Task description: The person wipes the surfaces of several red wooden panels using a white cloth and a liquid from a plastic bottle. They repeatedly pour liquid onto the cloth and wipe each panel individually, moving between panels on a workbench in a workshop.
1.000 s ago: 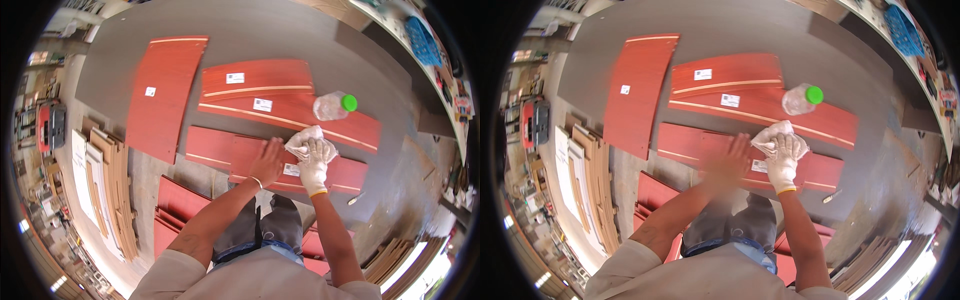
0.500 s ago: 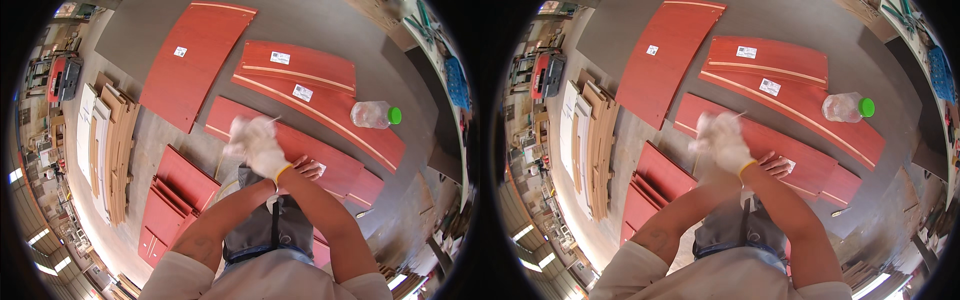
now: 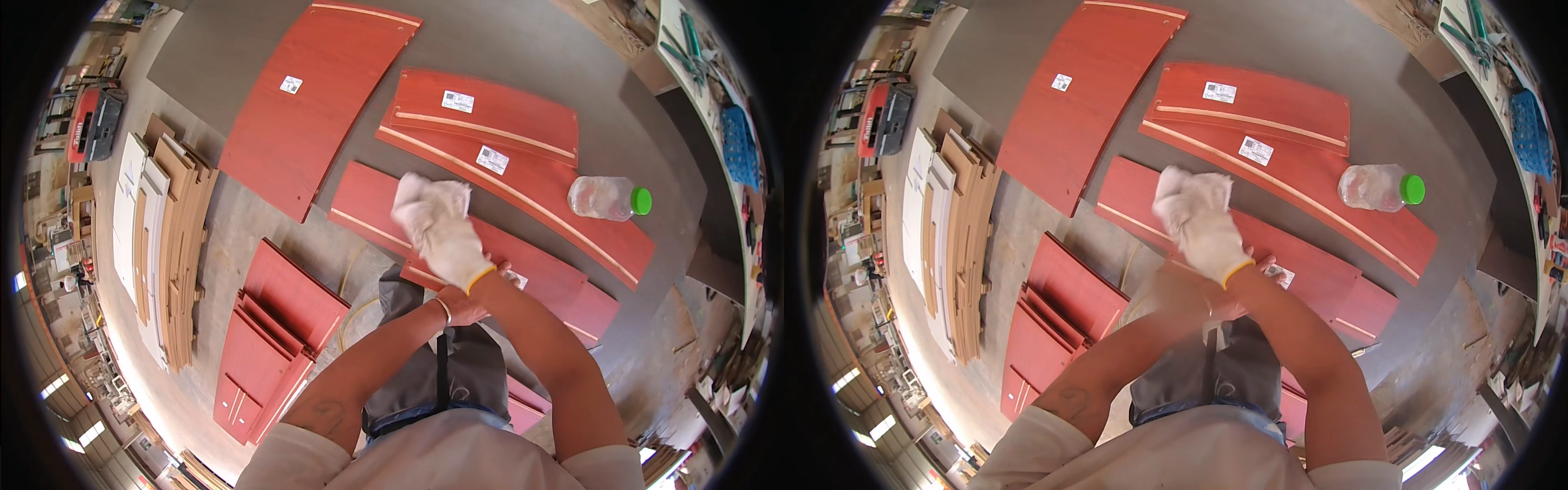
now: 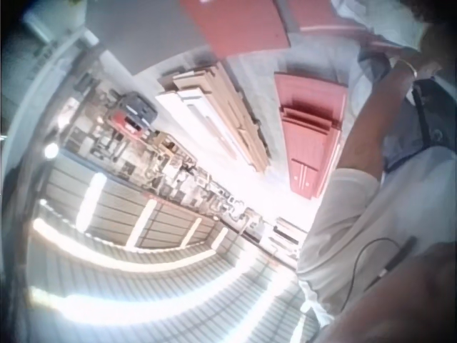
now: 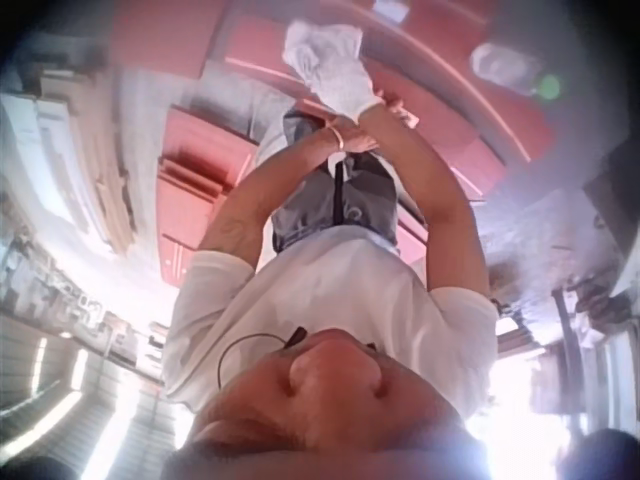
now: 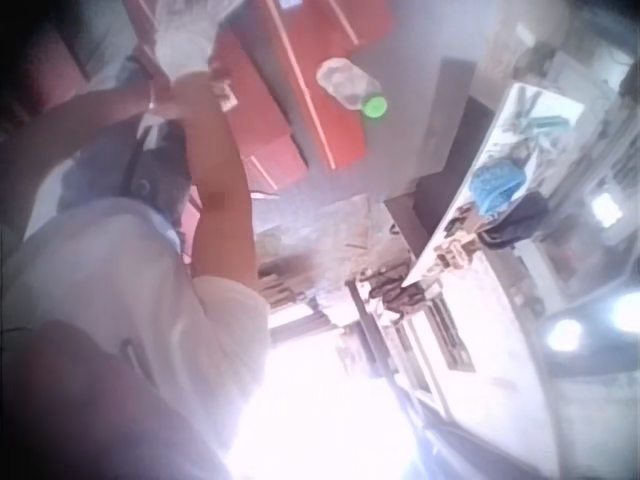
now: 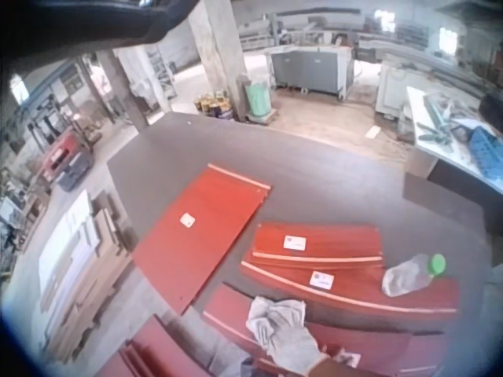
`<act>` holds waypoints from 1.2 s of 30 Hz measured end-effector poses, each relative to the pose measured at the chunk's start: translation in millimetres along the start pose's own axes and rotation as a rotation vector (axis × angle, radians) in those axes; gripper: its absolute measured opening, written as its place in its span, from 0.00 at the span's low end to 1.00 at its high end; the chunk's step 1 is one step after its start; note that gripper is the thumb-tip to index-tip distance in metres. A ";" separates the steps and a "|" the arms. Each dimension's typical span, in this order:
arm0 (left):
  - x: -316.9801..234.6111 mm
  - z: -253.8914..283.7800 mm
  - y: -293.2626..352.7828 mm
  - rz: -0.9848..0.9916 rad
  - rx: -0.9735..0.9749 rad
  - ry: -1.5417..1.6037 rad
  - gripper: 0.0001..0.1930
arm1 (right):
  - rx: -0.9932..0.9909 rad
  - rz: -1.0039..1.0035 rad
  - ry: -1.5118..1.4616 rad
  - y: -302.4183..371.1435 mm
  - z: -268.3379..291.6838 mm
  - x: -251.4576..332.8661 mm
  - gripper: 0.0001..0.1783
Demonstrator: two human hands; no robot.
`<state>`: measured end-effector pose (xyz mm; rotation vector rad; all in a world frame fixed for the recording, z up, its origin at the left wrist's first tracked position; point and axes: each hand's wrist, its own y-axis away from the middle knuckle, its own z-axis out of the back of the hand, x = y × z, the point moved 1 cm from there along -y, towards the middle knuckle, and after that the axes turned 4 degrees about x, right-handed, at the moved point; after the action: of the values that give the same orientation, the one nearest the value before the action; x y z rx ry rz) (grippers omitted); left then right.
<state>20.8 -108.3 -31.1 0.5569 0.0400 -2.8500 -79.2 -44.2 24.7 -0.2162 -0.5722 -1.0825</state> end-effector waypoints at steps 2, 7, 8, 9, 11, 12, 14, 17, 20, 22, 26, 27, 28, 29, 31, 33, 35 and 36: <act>-3.0 32.5 -3.0 -0.073 0.013 -0.316 0.30 | 0.146 0.278 0.033 25.3 -5.6 11.9 0.19; -9.7 21.2 -5.2 0.149 0.440 0.299 0.25 | 0.074 -0.124 -0.067 17.7 38.9 -10.6 0.28; -9.0 20.1 -3.1 0.135 0.382 0.242 0.25 | 0.045 -0.157 -0.049 25.9 33.6 -16.7 0.28; -10.8 21.5 -4.0 0.103 0.320 0.189 0.26 | 0.016 -0.206 -0.022 44.2 26.4 -26.8 0.28; -10.0 28.6 -6.7 0.075 0.156 0.160 0.27 | -0.036 -0.310 0.079 80.0 30.7 -44.1 0.26; -9.1 37.5 -6.9 0.075 0.062 0.183 0.27 | -0.061 -0.370 0.146 101.5 35.8 -52.5 0.25; -7.4 45.1 -11.7 0.079 0.001 0.167 0.30 | -0.070 -0.458 0.379 169.5 17.4 -96.2 0.32; 5.4 30.5 -10.2 0.215 0.007 -0.066 0.36 | -0.286 -0.804 -0.061 234.8 14.2 -97.1 0.41; 36.8 64.5 -14.3 0.511 -0.059 0.107 0.40 | -0.403 -0.935 -0.267 265.8 20.5 -79.5 0.41; 48.9 76.9 -20.6 0.536 0.032 0.090 0.43 | -0.521 -0.955 -0.324 276.7 -1.2 -67.1 0.40; 54.7 94.8 -45.1 0.573 0.252 0.002 0.44 | -0.329 -0.659 -0.199 281.0 -51.7 -19.5 0.25; 55.0 94.2 -52.2 0.595 0.311 -0.056 0.42 | -0.131 -0.566 0.063 273.9 -52.7 -2.5 0.23; 56.4 92.1 -61.3 0.618 0.371 -0.116 0.41 | -0.042 -0.507 0.135 253.7 -44.7 19.0 0.21; 58.1 89.2 -71.3 0.631 0.424 -0.179 0.39 | -0.074 -0.435 0.097 238.4 -42.9 26.3 0.21; 61.2 82.5 -82.1 0.659 0.472 -0.160 0.39 | -0.095 -0.265 0.004 191.7 -33.1 37.7 0.21; 59.3 75.7 -86.9 0.697 0.443 -0.188 0.37 | -0.061 -0.194 -0.058 141.0 -43.4 46.6 0.22; 54.2 68.8 -83.5 0.747 0.346 -0.251 0.33 | -0.094 -0.177 -0.061 92.8 -60.4 46.0 0.21; 52.7 74.4 -86.7 0.718 0.383 -0.235 0.32 | -0.158 -0.141 -0.044 61.0 -59.8 35.4 0.21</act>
<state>-74.5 -41.2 16.6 0.2245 -0.6250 -2.1907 6.4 -69.2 0.4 -0.3422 -0.5482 -1.2640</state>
